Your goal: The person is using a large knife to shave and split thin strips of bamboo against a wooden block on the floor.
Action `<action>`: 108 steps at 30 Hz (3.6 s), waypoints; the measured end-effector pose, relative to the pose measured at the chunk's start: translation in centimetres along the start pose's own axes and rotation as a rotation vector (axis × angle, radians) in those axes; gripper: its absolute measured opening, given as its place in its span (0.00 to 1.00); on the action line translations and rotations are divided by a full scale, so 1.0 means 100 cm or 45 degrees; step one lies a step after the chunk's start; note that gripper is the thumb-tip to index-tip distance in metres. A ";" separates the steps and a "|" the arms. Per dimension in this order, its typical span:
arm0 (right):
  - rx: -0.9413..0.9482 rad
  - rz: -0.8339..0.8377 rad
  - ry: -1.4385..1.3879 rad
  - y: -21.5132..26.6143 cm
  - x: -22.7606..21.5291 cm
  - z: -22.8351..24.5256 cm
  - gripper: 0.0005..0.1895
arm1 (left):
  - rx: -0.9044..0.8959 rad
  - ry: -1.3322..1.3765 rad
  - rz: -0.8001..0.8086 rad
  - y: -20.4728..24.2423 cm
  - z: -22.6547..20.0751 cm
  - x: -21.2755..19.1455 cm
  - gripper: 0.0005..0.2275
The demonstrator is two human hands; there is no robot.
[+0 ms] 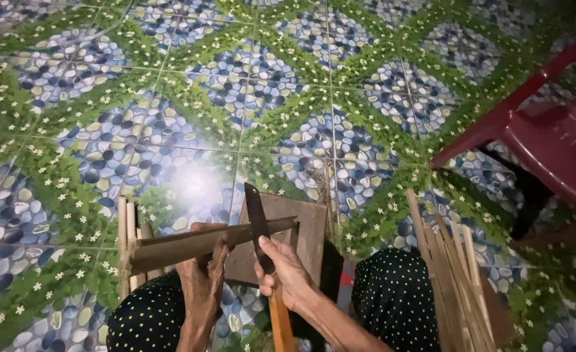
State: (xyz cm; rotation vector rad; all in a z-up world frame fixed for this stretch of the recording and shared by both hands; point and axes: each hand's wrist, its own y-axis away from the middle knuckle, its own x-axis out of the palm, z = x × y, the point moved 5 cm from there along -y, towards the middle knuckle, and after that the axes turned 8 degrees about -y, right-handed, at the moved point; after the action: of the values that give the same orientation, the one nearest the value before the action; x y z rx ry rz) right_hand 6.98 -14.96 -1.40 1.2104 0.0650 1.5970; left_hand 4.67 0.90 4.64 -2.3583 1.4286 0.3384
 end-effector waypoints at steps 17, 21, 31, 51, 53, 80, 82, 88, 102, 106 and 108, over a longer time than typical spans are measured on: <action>-0.010 0.249 -0.087 0.009 0.015 -0.003 0.13 | 0.576 -0.197 -0.019 0.006 0.014 0.002 0.28; 0.106 0.092 0.103 0.023 0.033 0.007 0.18 | 0.046 0.018 0.183 -0.002 -0.032 -0.002 0.07; -0.465 -0.325 0.573 0.002 -0.013 0.047 0.43 | -0.173 -0.206 0.089 -0.001 0.005 0.012 0.17; -0.571 -0.445 -0.056 0.005 -0.044 0.090 0.12 | 0.086 -0.260 0.502 0.004 -0.008 0.032 0.06; -0.491 -0.447 -0.253 -0.009 -0.060 0.093 0.09 | 0.281 -0.342 0.689 0.012 -0.012 0.041 0.18; -0.227 -0.399 0.086 -0.022 -0.058 0.049 0.15 | 0.112 0.889 0.461 0.010 0.019 0.032 0.05; -0.253 -0.358 0.082 -0.031 -0.069 0.040 0.13 | 0.044 0.785 0.410 0.008 0.017 0.026 0.04; -0.292 -0.361 0.181 -0.065 -0.120 0.024 0.21 | -0.175 0.727 0.330 0.002 0.012 0.012 0.06; -0.212 -0.492 0.259 -0.092 -0.171 0.010 0.12 | -0.108 0.624 -0.132 -0.006 -0.004 -0.012 0.15; -0.196 -0.583 0.219 -0.098 -0.181 0.012 0.12 | -0.215 0.581 -0.160 -0.007 -0.001 -0.016 0.14; -0.191 -0.615 0.215 -0.100 -0.187 0.011 0.11 | -0.305 0.508 -0.127 -0.007 -0.009 -0.019 0.13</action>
State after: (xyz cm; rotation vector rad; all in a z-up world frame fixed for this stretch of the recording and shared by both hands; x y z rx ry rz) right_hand 12.91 -25.35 -18.95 0.8603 0.3163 1.2484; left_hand 4.42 2.29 6.27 -2.8004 1.4991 0.0083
